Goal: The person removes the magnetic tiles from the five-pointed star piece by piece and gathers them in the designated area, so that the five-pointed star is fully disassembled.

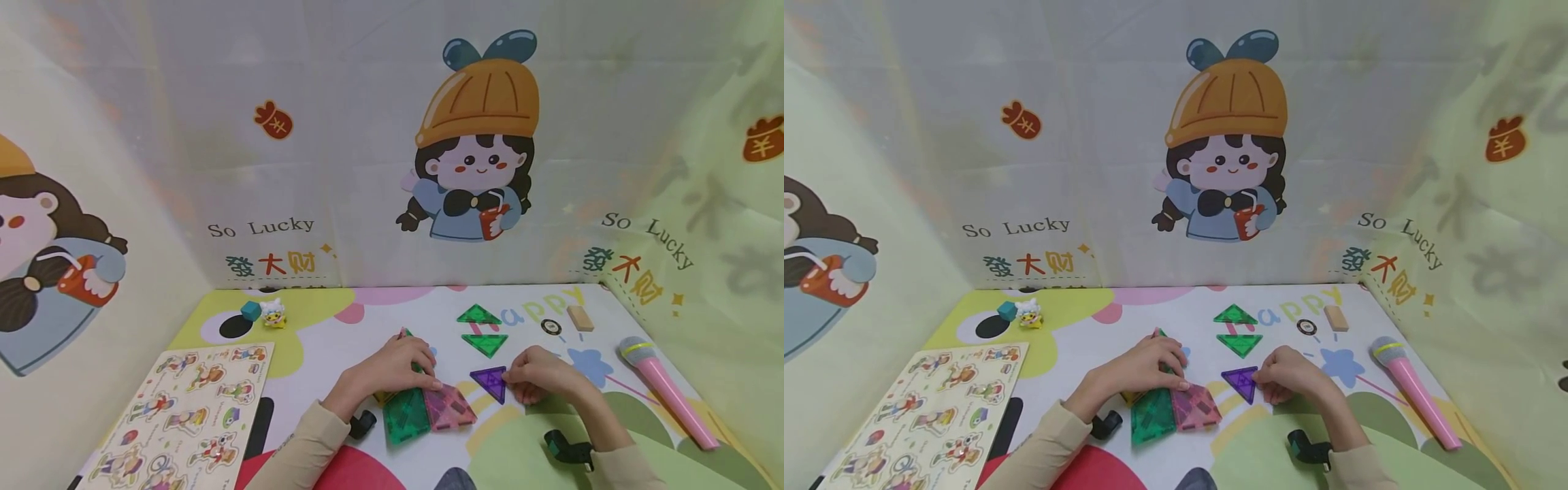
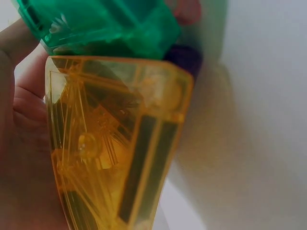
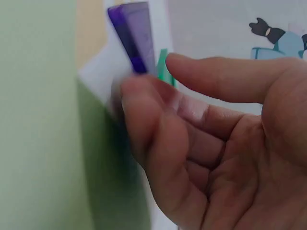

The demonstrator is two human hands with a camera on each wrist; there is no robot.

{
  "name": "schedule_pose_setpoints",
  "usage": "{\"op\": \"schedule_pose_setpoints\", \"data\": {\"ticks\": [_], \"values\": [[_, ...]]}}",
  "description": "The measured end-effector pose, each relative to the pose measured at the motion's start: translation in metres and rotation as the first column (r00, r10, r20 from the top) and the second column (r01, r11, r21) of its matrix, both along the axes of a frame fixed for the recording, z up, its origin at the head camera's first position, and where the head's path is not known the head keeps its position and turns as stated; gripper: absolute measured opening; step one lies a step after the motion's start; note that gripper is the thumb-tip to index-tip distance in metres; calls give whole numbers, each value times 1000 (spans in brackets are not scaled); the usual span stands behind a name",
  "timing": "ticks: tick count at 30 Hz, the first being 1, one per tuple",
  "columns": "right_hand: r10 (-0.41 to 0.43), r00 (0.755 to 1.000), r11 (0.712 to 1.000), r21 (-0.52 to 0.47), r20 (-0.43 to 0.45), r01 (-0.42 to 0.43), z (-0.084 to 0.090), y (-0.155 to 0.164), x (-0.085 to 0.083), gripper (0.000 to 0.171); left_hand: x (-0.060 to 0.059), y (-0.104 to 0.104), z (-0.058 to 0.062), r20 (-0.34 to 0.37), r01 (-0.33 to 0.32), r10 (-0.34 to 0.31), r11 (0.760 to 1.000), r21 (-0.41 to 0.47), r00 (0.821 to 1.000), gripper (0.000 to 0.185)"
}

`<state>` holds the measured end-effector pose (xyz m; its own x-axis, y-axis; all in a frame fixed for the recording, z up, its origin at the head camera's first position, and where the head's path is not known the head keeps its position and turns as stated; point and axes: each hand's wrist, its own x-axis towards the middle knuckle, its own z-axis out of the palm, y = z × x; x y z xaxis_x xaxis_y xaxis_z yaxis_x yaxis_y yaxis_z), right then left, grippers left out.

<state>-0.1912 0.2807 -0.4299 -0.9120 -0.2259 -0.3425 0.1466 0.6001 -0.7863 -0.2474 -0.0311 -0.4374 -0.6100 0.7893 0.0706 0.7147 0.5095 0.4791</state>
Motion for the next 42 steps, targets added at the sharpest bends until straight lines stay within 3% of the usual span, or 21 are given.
{"op": "schedule_pose_setpoints", "data": {"ticks": [5, 10, 14, 25, 34, 39, 42], "values": [[39, 996, 999, -8, -76, -40, 8, -14, 1, 24, 0, 0, 1, -11, 12, -12, 1000, -1, 1000, 22], [164, 986, 969, -190, -2, -161, 9, -42, 4, 29, 0, -1, 1, -24, 16, -16, 1000, -4, 1000, 23], [218, 975, 940, -279, 46, -197, 1, -62, 7, 34, 1, -3, 0, -34, 26, -26, 1000, 8, 999, 23], [235, 966, 876, -454, 105, -164, -14, -74, 4, 42, 4, -19, 0, -32, 41, -39, 997, 59, 999, 19], [308, 932, 776, -617, 189, -131, -23, -73, -2, 33, 4, -26, -3, 24, 35, -37, 996, 76, 999, 13], [286, 935, 762, -642, 211, -88, -23, -74, -1, 36, 9, -27, 2, 32, -24, 22, 999, 36, 999, 12], [262, 942, 761, -645, 210, -68, -23, -75, 0, 37, 11, -26, 5, 33, -22, 21, 999, 23, 999, 13]]}}
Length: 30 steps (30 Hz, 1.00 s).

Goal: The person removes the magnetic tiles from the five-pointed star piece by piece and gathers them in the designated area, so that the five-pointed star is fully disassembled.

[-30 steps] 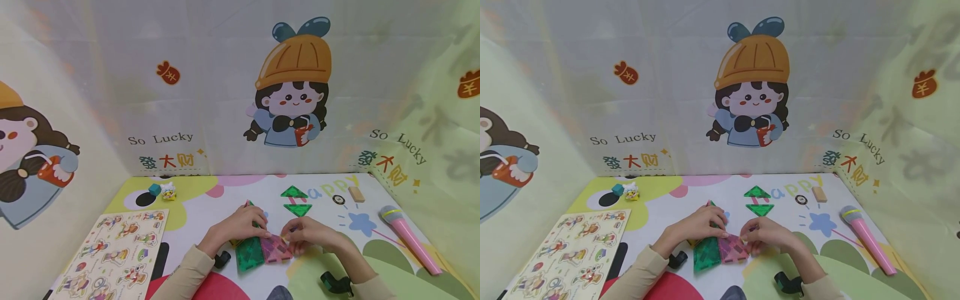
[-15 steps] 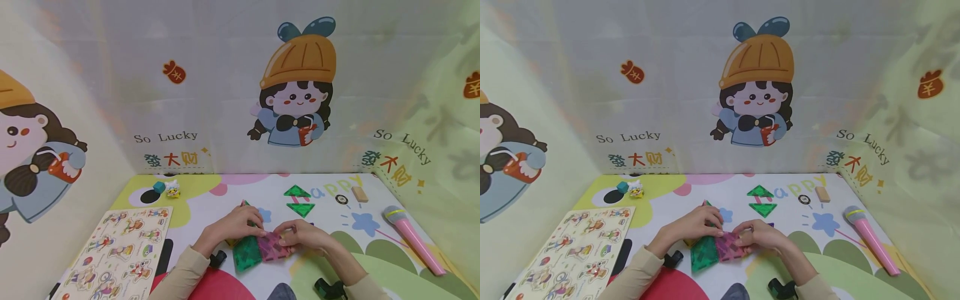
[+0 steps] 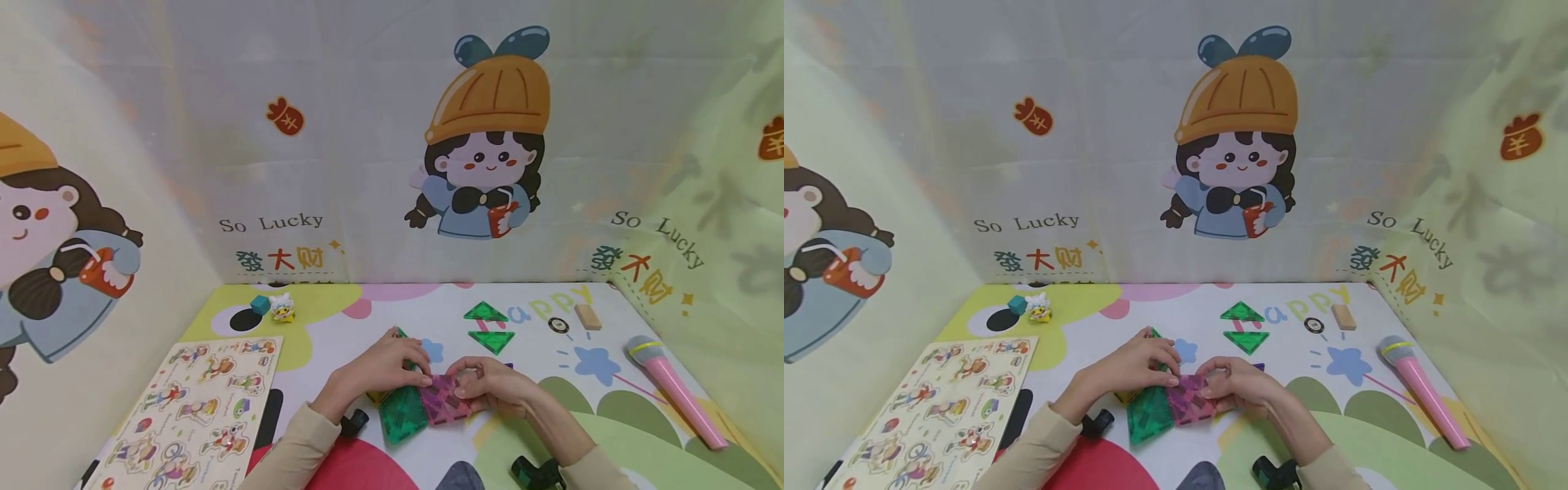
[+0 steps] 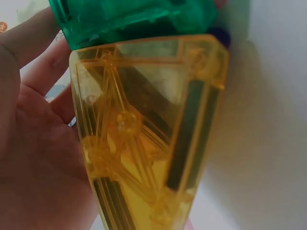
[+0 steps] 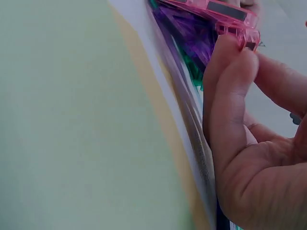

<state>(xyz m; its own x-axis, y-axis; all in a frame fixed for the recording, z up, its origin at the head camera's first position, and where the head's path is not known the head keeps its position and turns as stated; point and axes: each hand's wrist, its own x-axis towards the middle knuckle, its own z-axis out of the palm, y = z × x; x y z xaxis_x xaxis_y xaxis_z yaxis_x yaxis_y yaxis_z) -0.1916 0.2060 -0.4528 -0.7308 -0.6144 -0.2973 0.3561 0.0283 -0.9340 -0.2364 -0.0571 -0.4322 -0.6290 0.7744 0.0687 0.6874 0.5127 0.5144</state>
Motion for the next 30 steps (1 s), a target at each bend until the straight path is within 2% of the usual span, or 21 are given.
{"op": "schedule_pose_setpoints", "data": {"ticks": [5, 10, 16, 24, 30], "values": [[-27, 999, 999, 17, -44, 28, 1, 0, -1, 40, 0, 2, 2, -24, 40, -40, 999, -5, 999, 12], [-37, 993, 997, 58, -110, 43, 3, -1, 0, 42, 0, 3, 3, -31, 46, -46, 999, -9, 998, 11], [-16, 987, 998, 59, -162, 26, 4, -3, 1, 39, 0, 2, 5, -33, 55, -56, 998, -14, 998, 14], [-64, 985, 995, 68, -159, 76, 5, -3, 1, 35, 0, 3, 4, -34, 39, -40, 999, -22, 999, 18], [-68, 987, 995, 63, -149, 78, 4, -3, 1, 35, 0, 2, 3, -18, 32, -32, 999, -13, 999, 18]]}}
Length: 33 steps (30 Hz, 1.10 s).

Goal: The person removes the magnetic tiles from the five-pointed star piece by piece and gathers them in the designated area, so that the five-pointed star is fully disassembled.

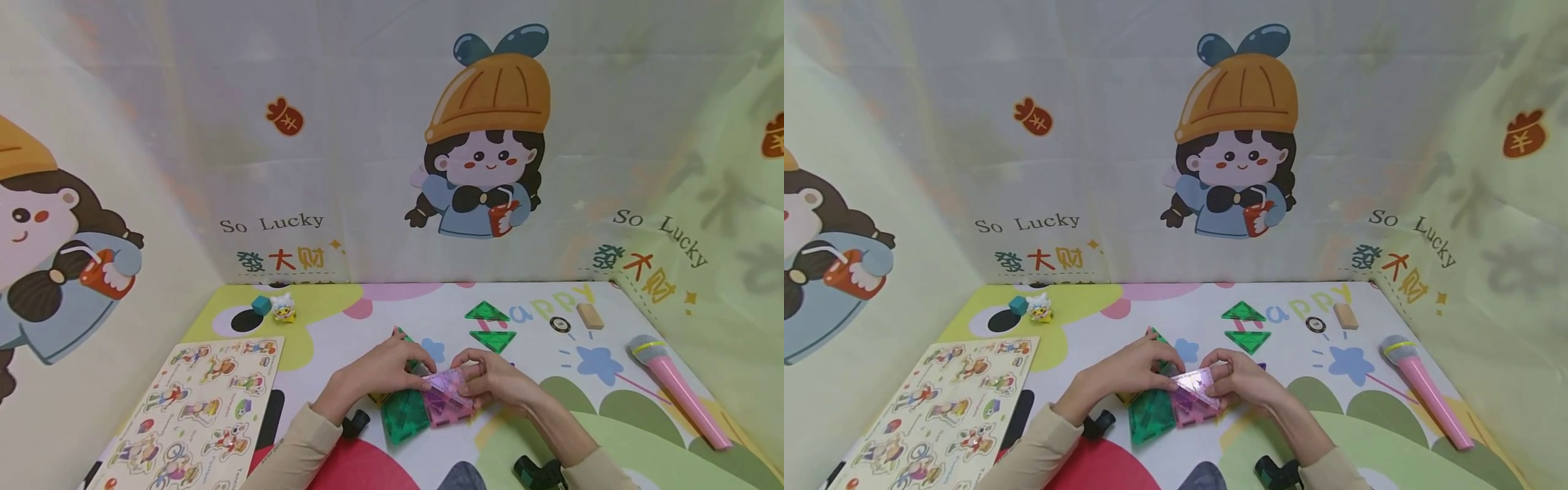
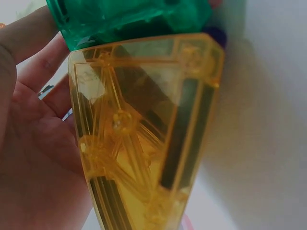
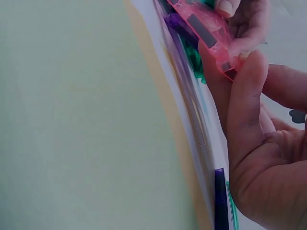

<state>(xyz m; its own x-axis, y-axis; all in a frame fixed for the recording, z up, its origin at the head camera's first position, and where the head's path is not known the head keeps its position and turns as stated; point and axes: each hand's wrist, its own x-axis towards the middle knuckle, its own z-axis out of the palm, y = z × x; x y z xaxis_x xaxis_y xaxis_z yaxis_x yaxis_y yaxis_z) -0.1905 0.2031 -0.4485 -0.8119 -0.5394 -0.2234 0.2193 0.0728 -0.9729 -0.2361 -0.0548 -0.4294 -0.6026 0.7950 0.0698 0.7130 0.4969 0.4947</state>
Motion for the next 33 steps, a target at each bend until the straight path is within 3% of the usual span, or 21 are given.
{"op": "schedule_pose_setpoints", "data": {"ticks": [11, 23, 26, 29, 33], "values": [[56, 998, 998, -10, -38, -56, -5, 2, -1, 33, 0, 2, -2, -19, 34, -34, 999, 9, 999, 8], [63, 997, 997, -49, -49, -66, 0, 7, -2, 30, 0, 2, -3, 12, 53, -53, 998, 17, 999, 5], [10, 998, 999, -33, -69, -13, 12, 19, -3, 31, 0, 2, -4, 19, 60, -60, 998, 25, 998, 8], [-93, 987, 993, 53, -134, 101, 26, 39, -6, 34, 0, 3, -4, 28, 58, -58, 998, 26, 998, 10], [-242, 940, 933, 210, -240, 293, 39, 72, -7, 43, 1, 2, -3, 38, 46, -46, 999, 19, 998, 9]]}}
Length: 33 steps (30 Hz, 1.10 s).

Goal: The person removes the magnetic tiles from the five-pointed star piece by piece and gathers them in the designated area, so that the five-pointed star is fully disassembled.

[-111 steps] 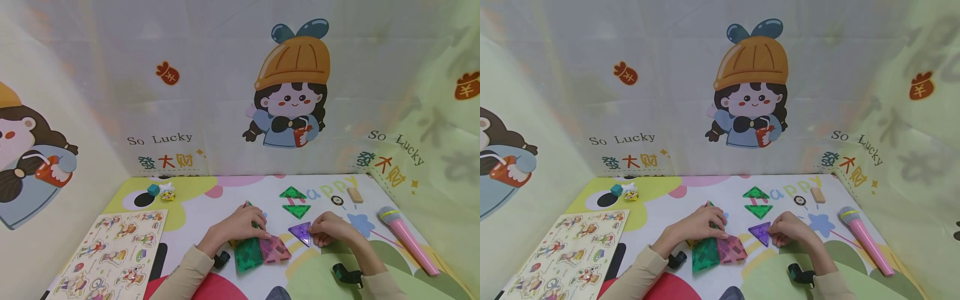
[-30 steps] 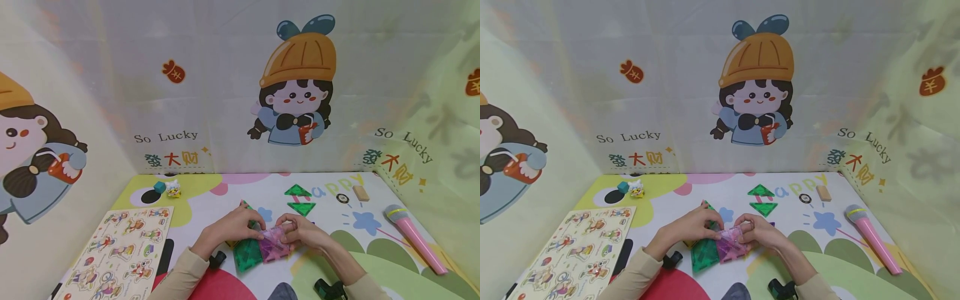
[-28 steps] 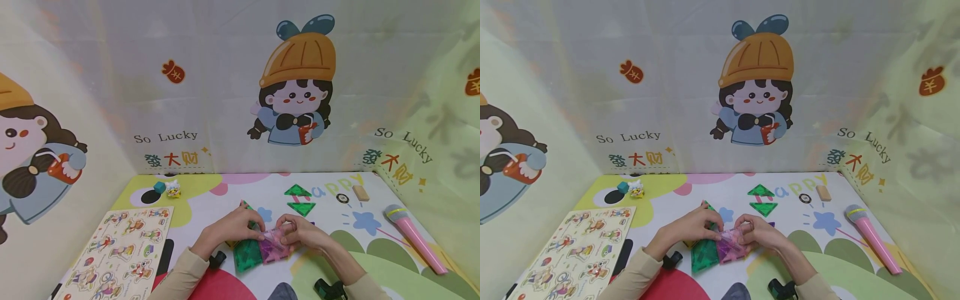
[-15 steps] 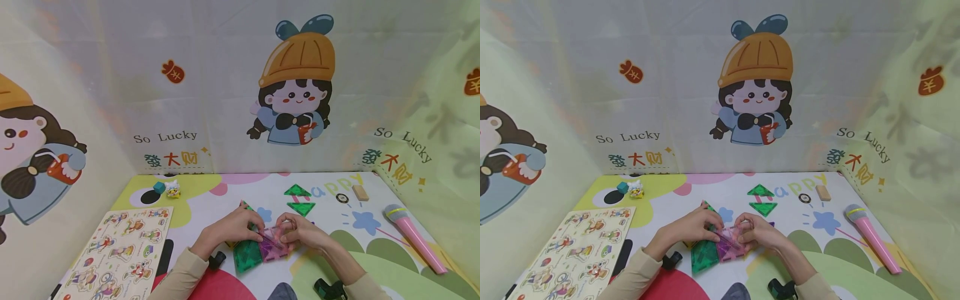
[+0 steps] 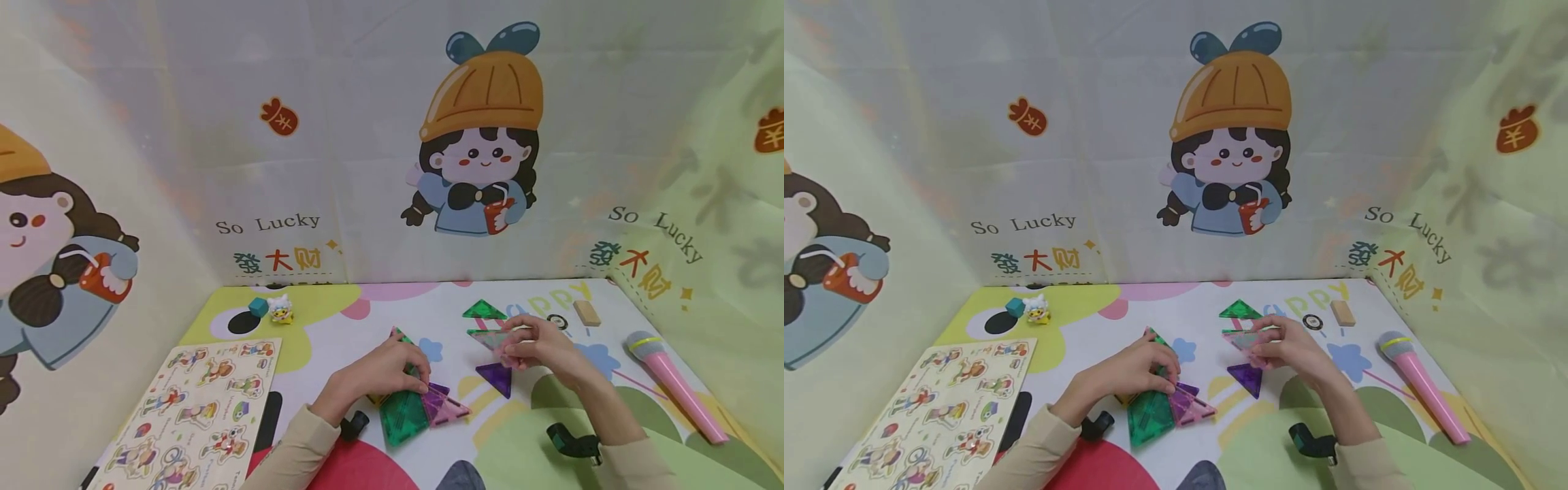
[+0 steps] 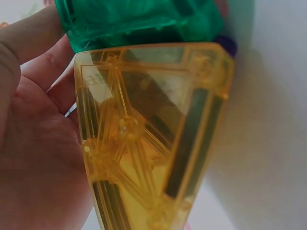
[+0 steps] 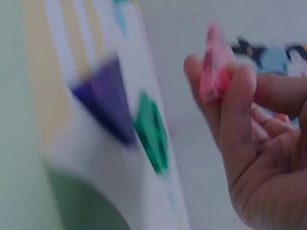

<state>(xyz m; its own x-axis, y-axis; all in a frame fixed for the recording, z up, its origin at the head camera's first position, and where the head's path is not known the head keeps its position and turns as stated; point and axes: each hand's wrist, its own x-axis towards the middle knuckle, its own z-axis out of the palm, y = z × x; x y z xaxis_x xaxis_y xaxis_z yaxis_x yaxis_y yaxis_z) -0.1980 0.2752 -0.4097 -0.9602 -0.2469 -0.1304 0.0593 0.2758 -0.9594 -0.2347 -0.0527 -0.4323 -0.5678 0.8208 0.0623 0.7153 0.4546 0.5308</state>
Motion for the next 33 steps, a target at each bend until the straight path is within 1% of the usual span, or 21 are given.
{"op": "schedule_pose_setpoints", "data": {"ticks": [2, 5, 9, 11, 15, 19, 21, 22, 25, 26, 27, 28, 30, 32, 33], "values": [[-86, 996, 993, 79, -20, 87, 2, 17, -1, 46, 0, 0, 0, 1, -5, 5, 1000, -2, 1000, 9], [-187, 981, 963, 187, -45, 193, -2, 41, -1, 48, 0, -1, 1, 10, -8, 8, 1000, -1, 1000, 10], [-255, 966, 915, 309, -54, 259, -14, 60, -2, 47, 0, -1, 0, 19, -10, 10, 1000, 2, 1000, 10], [-267, 962, 890, 368, -63, 271, -19, 65, -2, 46, 0, -1, 0, 15, -9, 8, 1000, 2, 1000, 10], [-272, 952, 827, 473, -137, 304, -24, 66, -2, 44, 1, -1, 0, 2, -6, 6, 1000, 5, 1000, 8], [-254, 945, 766, 553, -207, 327, -21, 63, -1, 41, 1, -1, 1, -1, -5, 5, 1000, 12, 1000, 7], [-237, 943, 746, 578, -234, 332, -16, 59, -1, 40, 1, -2, 1, 1, -4, 4, 1000, 16, 1000, 8], [-227, 943, 750, 573, -244, 329, -13, 56, 0, 39, 1, -2, 1, 1, -5, 5, 1000, 17, 1000, 8], [-194, 949, 783, 544, -248, 302, -4, 41, 1, 36, 1, -2, 1, 2, -5, 5, 1000, 18, 1000, 8], [-162, 953, 792, 542, -257, 281, -1, 35, 2, 35, 1, -2, 1, 1, -6, 6, 1000, 18, 1000, 8], [-131, 958, 810, 530, -255, 251, 2, 28, 3, 34, 0, -3, 0, 0, -7, 7, 1000, 16, 1000, 7], [-96, 965, 829, 516, -246, 214, 4, 19, 4, 32, 0, -3, 0, 0, -7, 7, 1000, 15, 1000, 7], [-4, 973, 854, 505, -233, 124, 7, 2, 6, 29, 0, -3, -1, 1, -9, 9, 1000, 10, 1000, 8], [107, 973, 884, 468, -205, 2, 6, -17, 8, 27, -1, -2, -1, 1, -10, 10, 1000, 5, 1000, 8], [156, 972, 899, 433, -176, -66, 4, -26, 10, 27, -1, -3, 0, 2, -10, 10, 1000, 4, 1000, 8]]}}
